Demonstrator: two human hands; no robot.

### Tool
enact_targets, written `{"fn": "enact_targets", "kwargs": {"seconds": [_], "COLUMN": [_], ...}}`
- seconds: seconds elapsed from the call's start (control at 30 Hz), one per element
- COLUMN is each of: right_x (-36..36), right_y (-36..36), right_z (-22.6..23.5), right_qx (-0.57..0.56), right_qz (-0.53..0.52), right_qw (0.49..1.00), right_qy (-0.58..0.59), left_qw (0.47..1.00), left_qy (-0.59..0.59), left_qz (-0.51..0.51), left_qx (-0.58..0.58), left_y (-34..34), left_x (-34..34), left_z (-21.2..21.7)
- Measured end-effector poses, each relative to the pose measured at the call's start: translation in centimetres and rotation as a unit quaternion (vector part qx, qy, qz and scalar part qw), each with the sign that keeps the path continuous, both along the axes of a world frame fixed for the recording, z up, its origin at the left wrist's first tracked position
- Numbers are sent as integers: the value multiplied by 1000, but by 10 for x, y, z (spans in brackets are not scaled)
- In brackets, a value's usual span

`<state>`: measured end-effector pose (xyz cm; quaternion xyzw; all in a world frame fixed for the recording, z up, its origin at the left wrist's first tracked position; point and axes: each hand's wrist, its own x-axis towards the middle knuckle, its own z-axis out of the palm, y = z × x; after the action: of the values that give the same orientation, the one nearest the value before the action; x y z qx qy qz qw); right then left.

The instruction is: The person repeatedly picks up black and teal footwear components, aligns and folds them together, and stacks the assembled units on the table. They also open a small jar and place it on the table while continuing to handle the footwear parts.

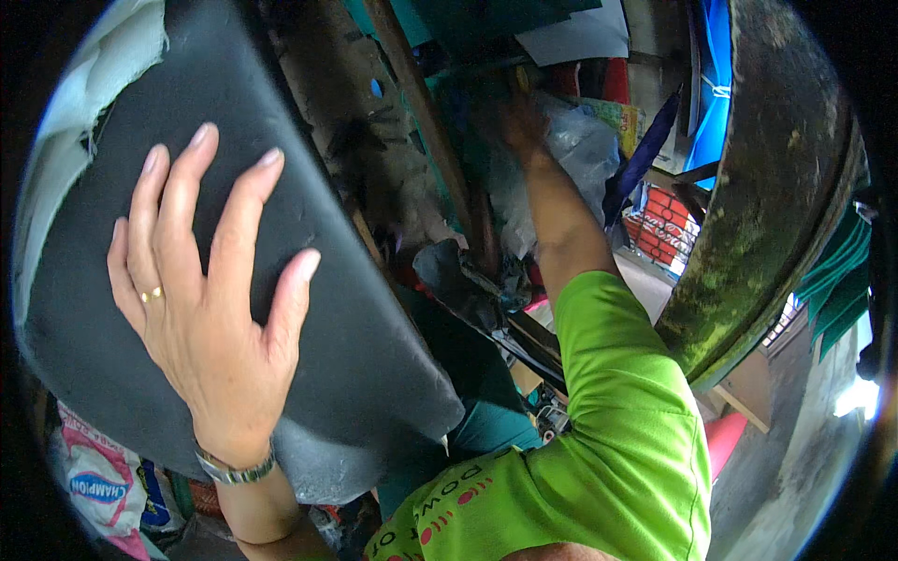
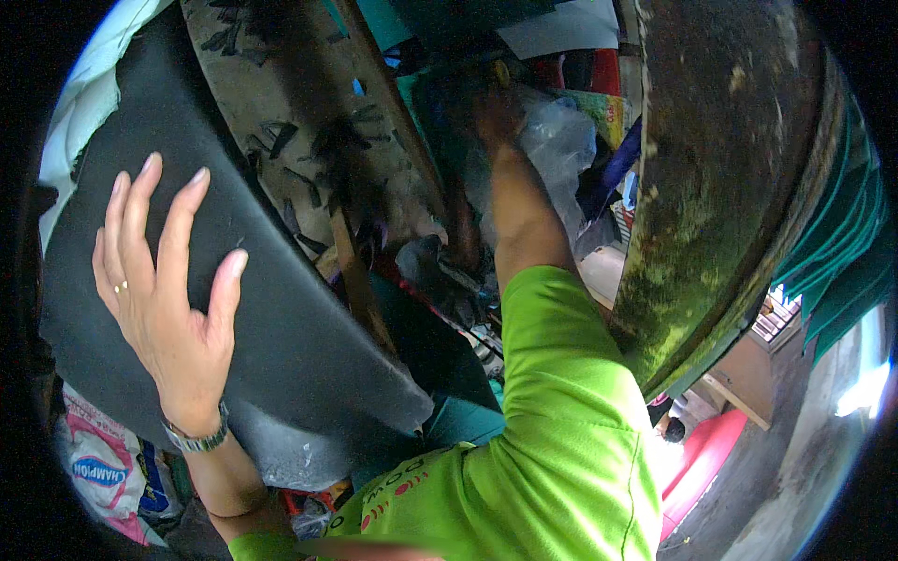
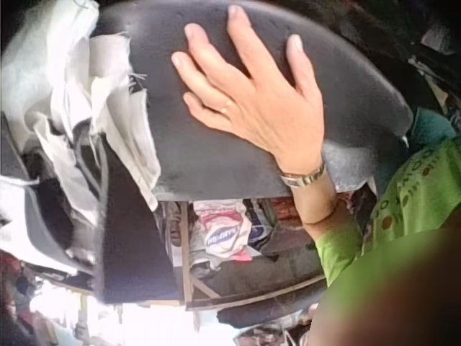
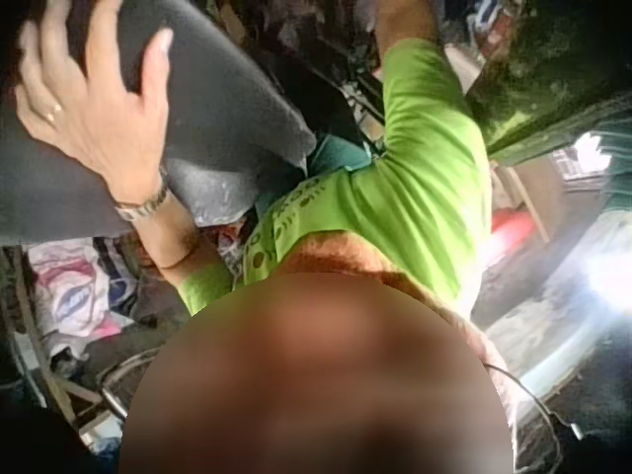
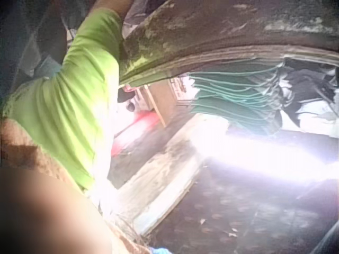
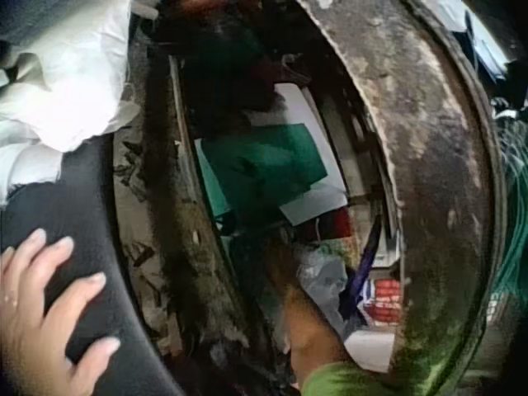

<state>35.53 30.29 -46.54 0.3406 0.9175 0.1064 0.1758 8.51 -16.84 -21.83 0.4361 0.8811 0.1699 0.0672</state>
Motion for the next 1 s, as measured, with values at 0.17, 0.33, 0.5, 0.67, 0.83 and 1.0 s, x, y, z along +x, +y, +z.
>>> {"fn": "enact_targets", "kwargs": {"seconds": [0.17,0.33,0.5,0.67,0.83,1.0], "right_x": [23,15,3,-1,-4,-10], "right_y": [27,41,74,97,97,97], "right_z": [-48,-64,-50,-58,-62,-64], "right_qx": [-139,-74,98,-76,16,9], "right_qz": [-121,-155,8,-168,-183,-176], "right_qw": [981,979,987,977,976,975], "right_qy": [-60,-108,-128,105,114,138], "left_qw": [999,999,997,998,998,997], "left_qy": [-20,-18,1,0,-1,-7], "left_qz": [-11,-35,-38,-29,-30,-31], "left_qx": [-30,-32,-73,-58,-53,-66], "left_y": [0,-3,0,0,-2,-5], "left_x": [2,-2,-3,-3,-3,-2], "left_z": [6,5,5,5,3,5]}}
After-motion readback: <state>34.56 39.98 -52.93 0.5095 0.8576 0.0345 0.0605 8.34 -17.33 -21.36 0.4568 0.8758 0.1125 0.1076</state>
